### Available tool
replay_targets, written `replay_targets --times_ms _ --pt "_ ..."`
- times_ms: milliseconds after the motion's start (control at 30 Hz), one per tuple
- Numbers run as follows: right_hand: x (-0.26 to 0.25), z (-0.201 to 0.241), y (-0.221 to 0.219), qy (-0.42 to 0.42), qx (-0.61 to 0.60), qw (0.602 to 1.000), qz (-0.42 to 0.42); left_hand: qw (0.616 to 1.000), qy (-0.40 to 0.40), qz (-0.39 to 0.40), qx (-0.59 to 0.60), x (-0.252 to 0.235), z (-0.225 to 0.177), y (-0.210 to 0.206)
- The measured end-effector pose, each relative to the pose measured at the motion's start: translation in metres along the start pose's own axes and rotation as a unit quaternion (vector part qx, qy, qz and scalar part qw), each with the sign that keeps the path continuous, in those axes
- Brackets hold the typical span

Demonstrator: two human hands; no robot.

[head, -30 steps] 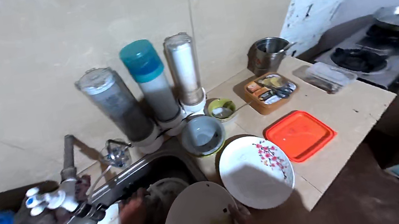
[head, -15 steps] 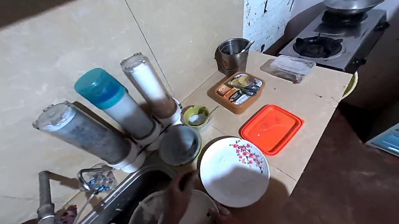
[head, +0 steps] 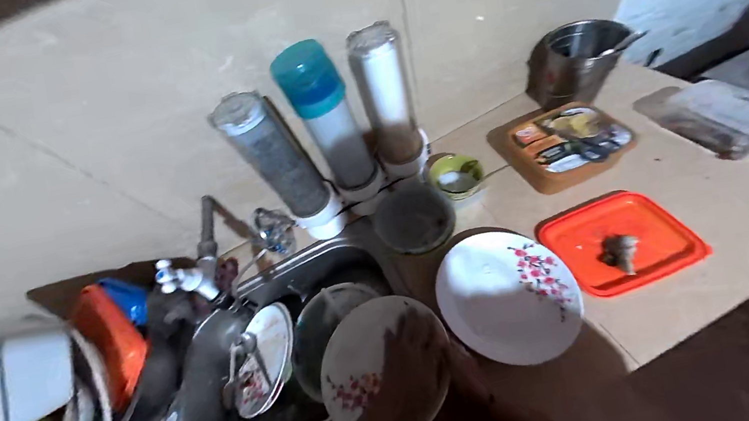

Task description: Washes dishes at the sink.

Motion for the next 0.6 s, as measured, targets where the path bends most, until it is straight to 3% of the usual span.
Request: replay_targets --times_ms 67,167,233,267,300,333,433,467,567,600 --pt "-0.006 0.002 -0.011 -0.005 -0.02 1.0 0.015 0.998 -0.035 -0.048 -0.014 0.009 0.014 -0.001" --pt "-0.026 -0.002 -0.027 -0.028 -0.067 0.997 0.021 0.955 -0.147 -0.234 -0.106 -0.003 0.045 0.038" --pt "-0.031 0.005 -0.033 -0.043 -0.033 0.998 0.042 0.923 -0.103 -0.347 -0.131 -0.009 0.074 0.071" --pt "-0.033 0.007 -0.038 -0.047 -0.028 0.997 0.058 0.919 -0.037 -0.376 -0.115 -0.008 0.084 0.082" --pt "-0.035 0.007 -0.043 -0.041 -0.031 0.996 0.074 0.919 0.018 -0.383 -0.091 -0.007 0.088 0.086" --pt "-0.037 0.006 -0.049 -0.032 -0.042 0.995 0.085 0.926 0.019 -0.369 -0.079 -0.005 0.084 0.08" --pt "-0.042 0.003 -0.064 -0.034 -0.071 0.992 0.102 0.949 -0.119 -0.283 -0.065 0.001 0.057 0.058" --pt "-0.04 0.005 -0.066 -0.043 -0.063 0.992 0.101 0.951 -0.095 -0.283 -0.08 0.002 0.06 0.067" --pt "-0.031 0.011 -0.074 -0.087 -0.069 0.987 0.116 0.939 0.198 -0.262 -0.097 0.003 0.08 0.121" --pt "-0.029 0.009 -0.079 -0.096 -0.094 0.982 0.131 0.938 0.23 -0.239 -0.101 0.0 0.078 0.125"
Point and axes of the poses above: each hand's wrist, its own x-axis away from the middle knuckle, its own y-axis out of the back of the hand, z = x × y, the point moved 5 cm from there along -x, towards the middle knuckle, and after that the axes turned 15 degrees about x, right-handed, at the moved point
